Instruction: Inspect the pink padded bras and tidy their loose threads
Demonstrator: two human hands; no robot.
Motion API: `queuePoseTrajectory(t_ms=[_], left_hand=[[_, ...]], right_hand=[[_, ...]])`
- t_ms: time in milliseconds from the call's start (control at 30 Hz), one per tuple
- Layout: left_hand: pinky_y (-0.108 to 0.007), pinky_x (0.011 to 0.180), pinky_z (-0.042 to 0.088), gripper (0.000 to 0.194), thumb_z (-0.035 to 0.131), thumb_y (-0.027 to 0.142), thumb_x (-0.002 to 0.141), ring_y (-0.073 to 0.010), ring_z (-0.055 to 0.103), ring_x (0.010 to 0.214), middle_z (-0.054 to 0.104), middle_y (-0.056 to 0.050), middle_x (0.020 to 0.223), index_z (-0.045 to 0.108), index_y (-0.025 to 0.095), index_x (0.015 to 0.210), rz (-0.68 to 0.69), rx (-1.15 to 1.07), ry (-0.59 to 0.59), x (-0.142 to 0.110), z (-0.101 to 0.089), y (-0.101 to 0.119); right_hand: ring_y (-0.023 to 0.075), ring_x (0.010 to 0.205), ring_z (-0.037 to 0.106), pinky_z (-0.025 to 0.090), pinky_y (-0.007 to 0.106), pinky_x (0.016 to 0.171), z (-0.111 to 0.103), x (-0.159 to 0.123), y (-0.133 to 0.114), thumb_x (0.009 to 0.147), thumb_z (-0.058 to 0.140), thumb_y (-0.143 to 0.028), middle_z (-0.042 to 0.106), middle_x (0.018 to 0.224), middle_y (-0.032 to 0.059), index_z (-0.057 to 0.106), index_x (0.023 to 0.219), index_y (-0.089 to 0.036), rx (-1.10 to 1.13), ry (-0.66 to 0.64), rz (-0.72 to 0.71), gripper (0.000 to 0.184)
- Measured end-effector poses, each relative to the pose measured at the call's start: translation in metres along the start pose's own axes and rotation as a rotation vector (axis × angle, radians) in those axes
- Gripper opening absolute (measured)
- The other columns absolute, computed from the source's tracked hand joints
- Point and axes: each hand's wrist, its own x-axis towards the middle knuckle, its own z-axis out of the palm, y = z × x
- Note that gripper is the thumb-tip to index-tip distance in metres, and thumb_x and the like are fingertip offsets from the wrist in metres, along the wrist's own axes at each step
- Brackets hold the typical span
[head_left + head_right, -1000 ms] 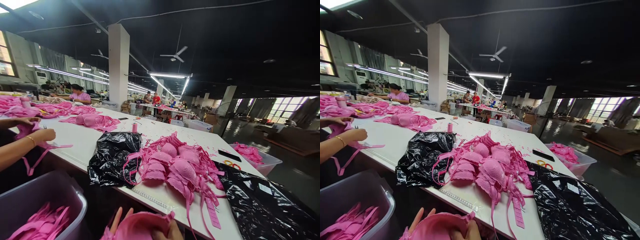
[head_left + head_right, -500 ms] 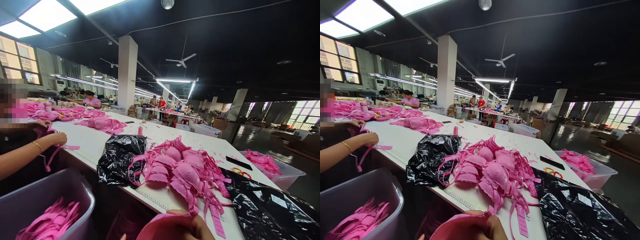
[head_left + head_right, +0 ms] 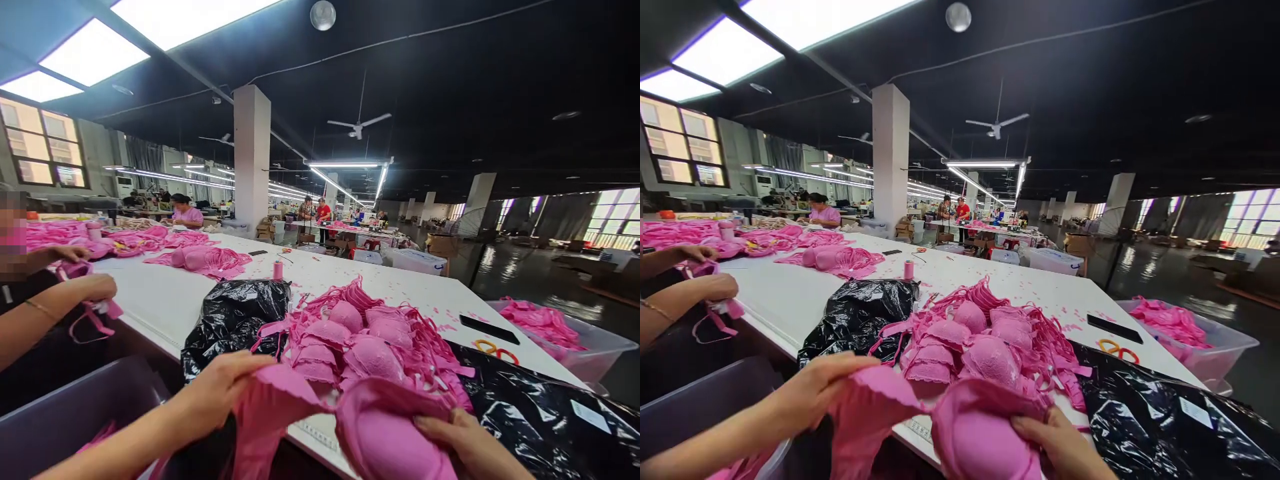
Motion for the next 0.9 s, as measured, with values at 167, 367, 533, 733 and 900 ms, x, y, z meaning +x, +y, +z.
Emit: queuePoseTrajectory(t_ms=[167,367,533,733,900], left_hand=[[-0.025,0.069,0.049,0.03,0.046,0.018,0.084,-0.0135,0.058,0.071,0.061,-0.003,0.078,0.067,0.018,0.105,0.318,0.205,0.278,0.157,-0.031,-0.015],[-0.029,0.076,0.048,0.038,0.035,0.003,0.085,-0.0139,0.054,0.08,0.055,-0.007,0.093,0.062,0.015,0.11,0.609,0.332,0.458,0.209,0.026,-0.053],[-0.016,0.058,0.045,0.038,0.039,-0.001,0.079,-0.0088,0.055,0.062,0.057,0.0,0.074,0.065,0.013,0.101,0.673,0.335,0.167,0.151,0.116,-0.08],[-0.025,0.07,0.048,0.04,0.028,0.004,0.083,-0.0123,0.058,0.076,0.055,-0.004,0.082,0.064,0.001,0.101,0.422,0.201,0.096,0.154,0.125,-0.082],[-0.031,0.078,0.049,0.03,0.042,0.008,0.083,-0.0165,0.057,0.088,0.059,-0.008,0.093,0.064,0.011,0.103,0.316,0.019,0.084,0.123,0.121,-0.061]], right_hand=[[0.0224,0.067,0.067,0.054,0.033,0.061,-0.04,0.066,-0.096,0.074,0.062,-0.042,0.07,0.071,0.0068,0.071,0.077,-0.02,-0.198,0.234,-0.446,0.024],[0.0253,0.116,0.052,0.04,0.046,0.099,-0.06,0.086,-0.069,0.088,0.049,-0.029,0.059,0.124,0.0071,0.062,0.114,-0.028,-0.755,0.439,-1.111,0.03],[0.0243,0.116,0.053,0.05,0.041,0.089,-0.055,0.073,0.049,0.088,0.048,-0.038,0.06,0.124,0.0044,0.065,0.11,-0.036,-0.989,0.133,-0.998,0.027],[0.0247,0.125,0.044,0.039,0.045,0.101,-0.061,0.071,0.059,0.089,0.045,-0.037,0.045,0.138,0.0074,0.064,0.112,-0.027,-0.715,0.123,-0.713,0.032],[0.0275,0.131,0.035,0.027,0.049,0.109,-0.057,0.047,0.058,0.085,0.049,-0.035,0.037,0.143,0.0072,0.051,0.128,-0.023,-0.725,0.2,-0.498,0.045]])
